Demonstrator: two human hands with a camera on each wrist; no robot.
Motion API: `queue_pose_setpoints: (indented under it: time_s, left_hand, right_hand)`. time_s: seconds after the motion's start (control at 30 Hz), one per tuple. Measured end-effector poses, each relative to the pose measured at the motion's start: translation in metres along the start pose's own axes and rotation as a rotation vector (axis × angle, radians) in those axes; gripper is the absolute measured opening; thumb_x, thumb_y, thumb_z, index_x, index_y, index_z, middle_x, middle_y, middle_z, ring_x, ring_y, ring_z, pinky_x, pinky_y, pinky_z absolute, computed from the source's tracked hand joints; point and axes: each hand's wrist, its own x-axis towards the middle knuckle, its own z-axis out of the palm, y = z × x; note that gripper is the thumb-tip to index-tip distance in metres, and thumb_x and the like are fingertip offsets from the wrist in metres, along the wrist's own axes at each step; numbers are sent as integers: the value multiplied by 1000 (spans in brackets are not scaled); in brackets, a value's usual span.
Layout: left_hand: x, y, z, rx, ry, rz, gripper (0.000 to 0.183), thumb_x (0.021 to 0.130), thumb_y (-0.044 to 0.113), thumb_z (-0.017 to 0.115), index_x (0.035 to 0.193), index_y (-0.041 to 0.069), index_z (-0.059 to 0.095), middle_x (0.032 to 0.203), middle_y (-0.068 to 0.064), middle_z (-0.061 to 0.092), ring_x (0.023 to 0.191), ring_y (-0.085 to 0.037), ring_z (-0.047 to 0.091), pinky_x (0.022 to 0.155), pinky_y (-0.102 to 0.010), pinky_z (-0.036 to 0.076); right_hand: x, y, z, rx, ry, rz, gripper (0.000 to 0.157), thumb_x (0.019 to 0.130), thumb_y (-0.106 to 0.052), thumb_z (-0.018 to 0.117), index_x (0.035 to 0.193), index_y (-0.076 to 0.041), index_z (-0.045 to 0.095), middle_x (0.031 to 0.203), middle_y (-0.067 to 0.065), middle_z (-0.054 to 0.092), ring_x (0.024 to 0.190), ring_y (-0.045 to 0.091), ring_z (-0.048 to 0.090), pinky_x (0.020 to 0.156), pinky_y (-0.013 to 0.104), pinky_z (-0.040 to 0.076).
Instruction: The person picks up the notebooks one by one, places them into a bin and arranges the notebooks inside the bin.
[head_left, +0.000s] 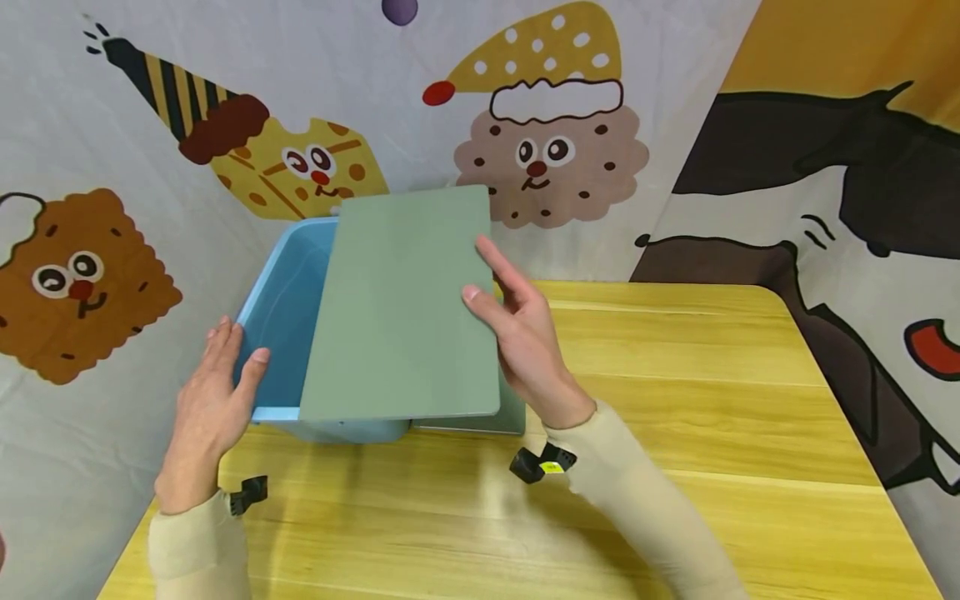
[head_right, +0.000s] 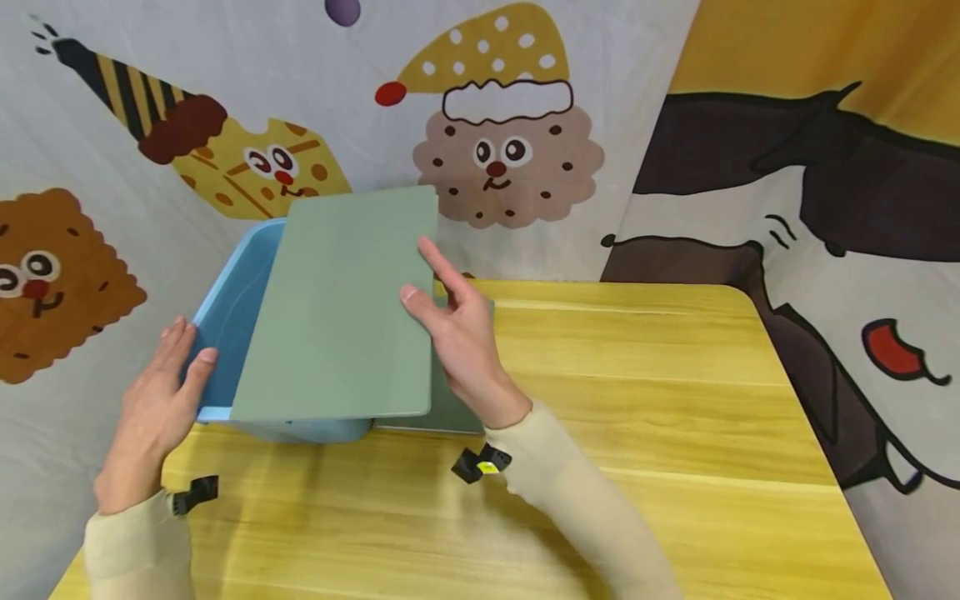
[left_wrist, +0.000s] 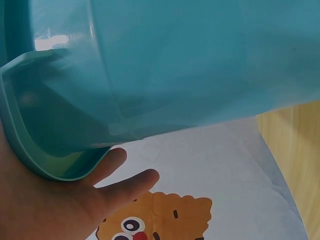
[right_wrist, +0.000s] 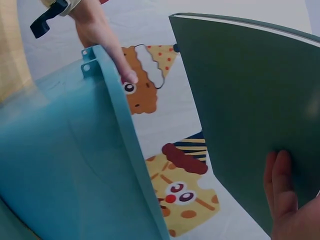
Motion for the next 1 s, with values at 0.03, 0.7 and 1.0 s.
queue_pose_setpoints:
  time_s: [0.03, 0.7, 1.0]
  left_hand:
    - [0, 0, 0, -1, 2, -1, 80, 110, 57, 25, 164, 0, 12, 172, -16, 1, 158, -40, -2, 112, -80, 9]
    - [0, -2, -1, -22, 13, 31, 76, 111, 54, 19, 165, 1, 14, 172, -19, 7, 158, -41, 2, 117, -74, 9]
    - [-1, -3, -2, -30, 23, 32, 77, 111, 56, 19, 164, -1, 16, 171, -19, 10, 158, -40, 3, 117, -74, 10]
  right_hand:
    - [3, 2, 2, -3, -4, 1, 60, 100, -2, 62, 157, -9, 45, 163, -8, 40, 153, 4, 24, 122, 29, 26]
    - [42, 46, 40, -169, 17, 73, 62, 101, -8, 65, 158, -19, 45, 162, -12, 41, 150, 9, 28, 122, 37, 26]
    - [52, 60, 62, -243, -9, 140, 65, 100, -7, 63, 160, -18, 41, 164, -10, 38, 153, 10, 25, 124, 31, 21]
